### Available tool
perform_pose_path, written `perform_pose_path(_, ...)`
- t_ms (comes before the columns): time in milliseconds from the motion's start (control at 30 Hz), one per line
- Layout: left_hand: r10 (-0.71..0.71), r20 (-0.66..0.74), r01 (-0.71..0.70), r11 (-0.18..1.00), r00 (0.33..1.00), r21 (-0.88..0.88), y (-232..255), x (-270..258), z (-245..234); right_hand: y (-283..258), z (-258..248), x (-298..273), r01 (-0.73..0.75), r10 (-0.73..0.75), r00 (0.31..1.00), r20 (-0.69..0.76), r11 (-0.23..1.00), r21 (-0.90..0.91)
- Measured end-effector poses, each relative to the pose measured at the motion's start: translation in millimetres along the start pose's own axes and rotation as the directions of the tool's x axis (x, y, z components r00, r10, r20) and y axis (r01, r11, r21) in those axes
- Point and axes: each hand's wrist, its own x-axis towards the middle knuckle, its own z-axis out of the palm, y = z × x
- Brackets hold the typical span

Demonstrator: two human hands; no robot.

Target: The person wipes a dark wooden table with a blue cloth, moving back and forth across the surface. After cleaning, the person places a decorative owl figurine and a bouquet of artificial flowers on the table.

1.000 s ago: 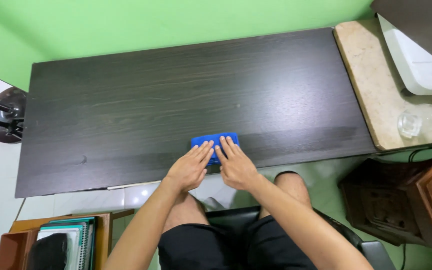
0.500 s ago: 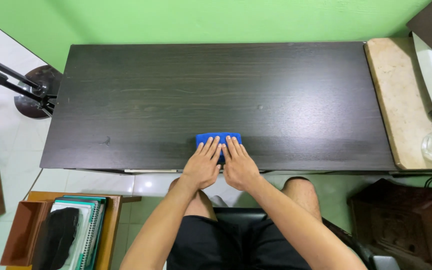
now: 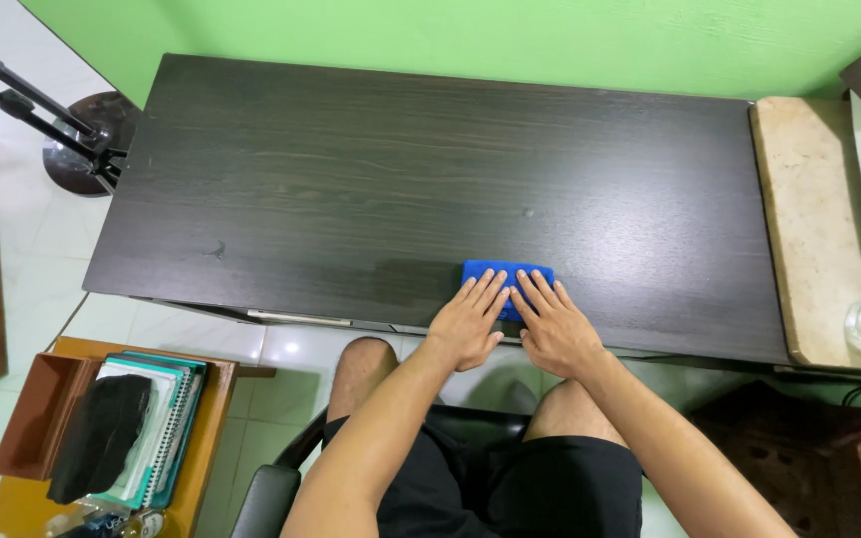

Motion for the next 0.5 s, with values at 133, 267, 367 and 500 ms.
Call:
perform_pose_path(133,-0.016,0.011,0.016,1.000,1.000,0.000,-34.8,-25.8,0.5,-31.3,-13.1,28.7,0.041,-0.042,0.998,0.052,0.999,0.014)
perform_pose_path(267,-0.001,-0.002,0.001,1.000,1.000,0.020,-85.8,-57.2,9.6,-78.6,-36.2,61.8,0.035,-0.046,0.988,0.147,0.997,0.076)
perform_pose_path(367,-0.011,-0.062,0.012,1.000,0.998,0.021,-127.0,-83.0,22.8,-112.9,-46.8,91.7,0.089,-0.100,0.982,0.162,0.993,0.073)
perform_pose_path(500,-0.070,-0.079,0.073,0.997,0.994,0.036,-180.1,-127.3,29.5,-160.4,-52.3,135.3,0.185,-0.196,0.972,0.131,0.979,0.092)
